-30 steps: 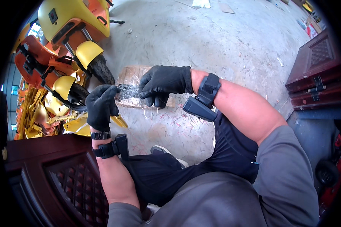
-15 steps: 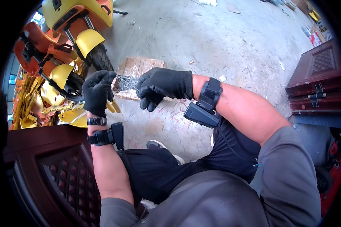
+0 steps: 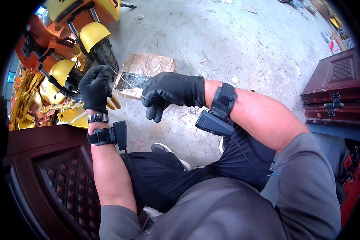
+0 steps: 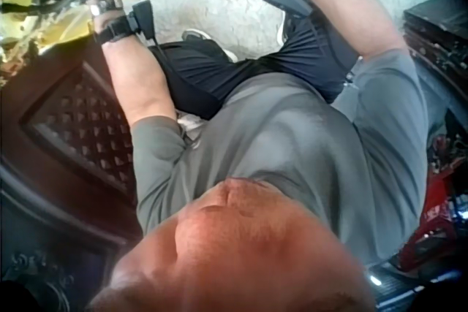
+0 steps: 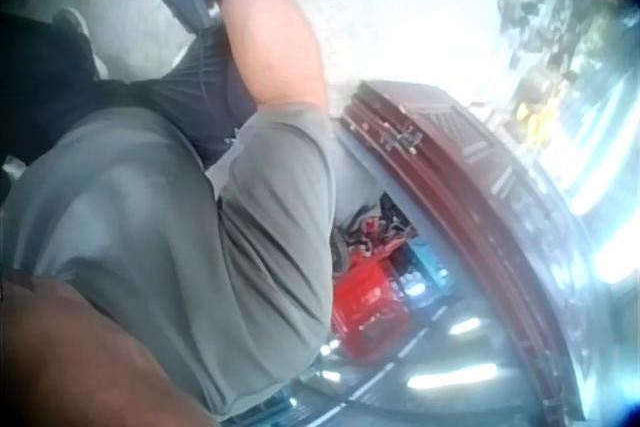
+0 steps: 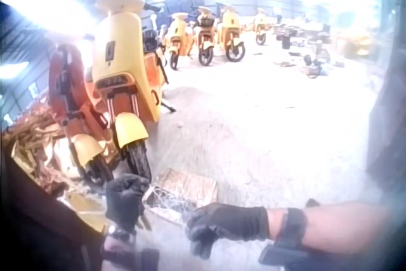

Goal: The person sits on the floor and uses a pair of yellow-handled pliers to cut a bundle of thin, white cables. They repeatedly pull the cables taut and snip them into shorter pieces, which fall onto a cardboard box on the floor.

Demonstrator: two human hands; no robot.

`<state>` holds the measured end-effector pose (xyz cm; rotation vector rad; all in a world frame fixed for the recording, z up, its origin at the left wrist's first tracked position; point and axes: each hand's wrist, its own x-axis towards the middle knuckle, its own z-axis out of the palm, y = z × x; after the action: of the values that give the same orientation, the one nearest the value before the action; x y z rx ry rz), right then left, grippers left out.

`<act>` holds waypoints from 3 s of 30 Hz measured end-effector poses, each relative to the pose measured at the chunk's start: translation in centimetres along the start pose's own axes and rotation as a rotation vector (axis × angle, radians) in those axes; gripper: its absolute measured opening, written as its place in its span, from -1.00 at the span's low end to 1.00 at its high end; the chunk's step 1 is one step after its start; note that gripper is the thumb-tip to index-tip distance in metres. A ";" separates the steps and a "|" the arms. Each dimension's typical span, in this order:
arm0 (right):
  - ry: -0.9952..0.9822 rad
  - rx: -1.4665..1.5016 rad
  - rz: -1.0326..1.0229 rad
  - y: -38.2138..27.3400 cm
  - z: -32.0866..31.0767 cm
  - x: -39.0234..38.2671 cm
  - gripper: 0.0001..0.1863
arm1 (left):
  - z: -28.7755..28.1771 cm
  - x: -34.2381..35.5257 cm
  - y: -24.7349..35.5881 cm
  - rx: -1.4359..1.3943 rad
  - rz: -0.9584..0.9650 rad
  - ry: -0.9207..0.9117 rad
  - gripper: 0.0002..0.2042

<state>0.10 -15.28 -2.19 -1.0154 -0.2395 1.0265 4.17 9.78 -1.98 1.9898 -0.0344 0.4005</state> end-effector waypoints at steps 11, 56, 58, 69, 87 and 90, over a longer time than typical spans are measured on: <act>-0.058 0.008 0.009 0.7 1.1 -0.2 -0.87 | -0.6 0.5 -1.2 0.034 -0.045 0.118 -0.86; -0.234 0.090 -0.248 4.3 2.9 -2.1 -0.63 | -2.0 0.8 -2.0 0.276 0.125 0.481 -0.89; -0.185 0.103 -0.265 4.2 3.5 -2.3 -0.82 | -2.2 0.9 -2.2 0.279 0.121 0.490 -0.89; -0.216 0.052 -0.236 4.5 3.6 -3.6 -0.80 | -3.3 1.7 -4.7 0.183 0.009 0.512 -0.87; -0.114 -0.081 0.256 4.0 2.9 -9.9 -0.80 | -6.4 1.9 -4.6 0.253 0.078 0.460 -0.87; -0.223 -0.846 0.418 2.7 2.6 -9.2 -0.87 | -6.0 1.3 -4.4 0.067 0.021 0.346 -0.88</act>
<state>-8.02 -20.77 -0.37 -1.7612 -0.7042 1.4653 4.65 17.20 -3.11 1.9615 0.1779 0.7628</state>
